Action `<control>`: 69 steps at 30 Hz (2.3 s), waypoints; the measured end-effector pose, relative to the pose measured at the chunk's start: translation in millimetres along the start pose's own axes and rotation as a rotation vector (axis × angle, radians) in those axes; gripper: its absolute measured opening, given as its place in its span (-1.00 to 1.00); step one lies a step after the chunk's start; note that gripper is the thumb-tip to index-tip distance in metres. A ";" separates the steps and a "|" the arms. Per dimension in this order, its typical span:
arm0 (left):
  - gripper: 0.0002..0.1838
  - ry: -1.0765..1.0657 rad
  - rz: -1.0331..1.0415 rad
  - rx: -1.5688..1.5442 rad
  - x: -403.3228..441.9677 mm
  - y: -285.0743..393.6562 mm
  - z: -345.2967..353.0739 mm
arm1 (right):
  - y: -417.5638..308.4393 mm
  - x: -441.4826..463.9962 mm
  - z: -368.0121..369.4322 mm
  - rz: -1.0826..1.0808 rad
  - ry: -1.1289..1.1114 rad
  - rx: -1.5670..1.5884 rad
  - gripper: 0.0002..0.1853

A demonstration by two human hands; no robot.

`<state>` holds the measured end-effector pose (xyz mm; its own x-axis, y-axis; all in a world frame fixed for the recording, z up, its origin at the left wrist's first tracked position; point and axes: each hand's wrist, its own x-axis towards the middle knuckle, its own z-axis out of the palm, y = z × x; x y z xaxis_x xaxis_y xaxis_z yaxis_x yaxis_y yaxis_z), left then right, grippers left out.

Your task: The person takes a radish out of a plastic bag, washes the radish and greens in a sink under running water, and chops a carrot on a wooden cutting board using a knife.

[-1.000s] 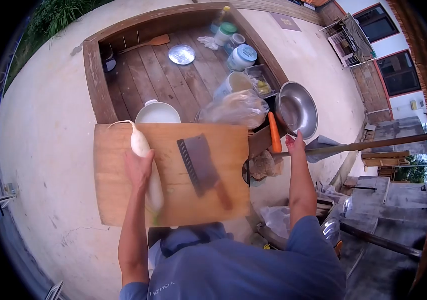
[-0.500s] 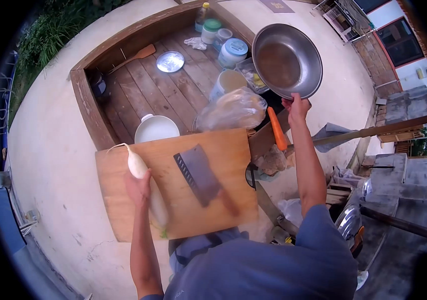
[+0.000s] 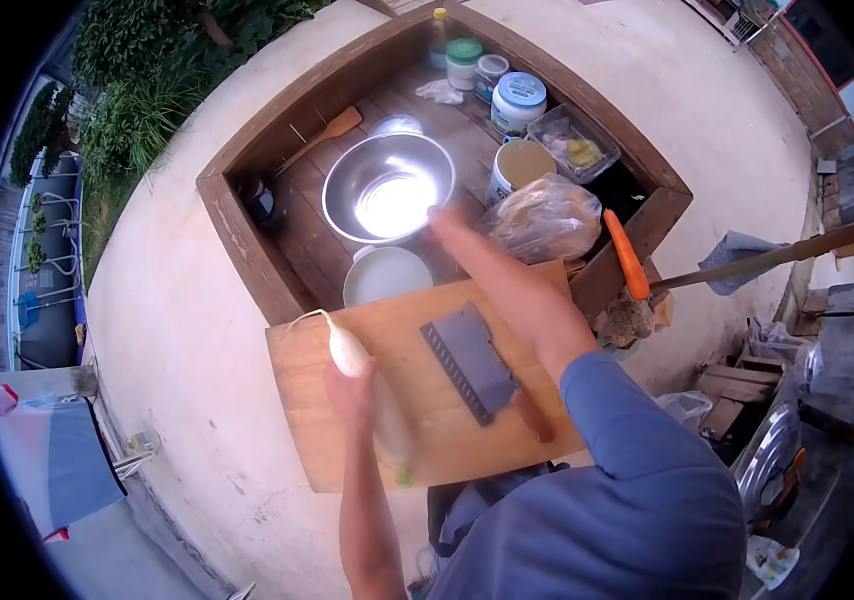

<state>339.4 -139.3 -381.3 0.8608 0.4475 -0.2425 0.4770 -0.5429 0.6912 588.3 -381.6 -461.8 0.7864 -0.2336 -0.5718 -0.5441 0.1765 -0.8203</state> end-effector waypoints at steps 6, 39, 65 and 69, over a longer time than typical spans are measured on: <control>-0.56 0.102 0.108 0.026 3.6 -3.8 4.4 | 62.5 58.3 17.5 0.133 0.083 -0.001 -0.60; -0.48 0.036 0.024 -0.061 0.2 -3.0 6.2 | 71.4 51.4 6.8 0.526 0.104 -0.127 -0.63; -0.45 -0.036 0.255 0.117 -61.7 18.7 -10.7 | 389.7 -577.4 -432.4 -0.015 0.735 0.400 -0.88; -0.47 0.018 0.677 0.086 -125.4 28.0 -44.9 | 586.1 -720.8 -456.4 0.343 1.130 0.570 -0.85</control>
<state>236.9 -178.7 -300.9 0.9717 0.0011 0.2361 -0.1522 -0.7615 0.6301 -430.9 -546.2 -535.7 -0.1955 -0.7142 -0.6721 -0.2479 0.6991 -0.6707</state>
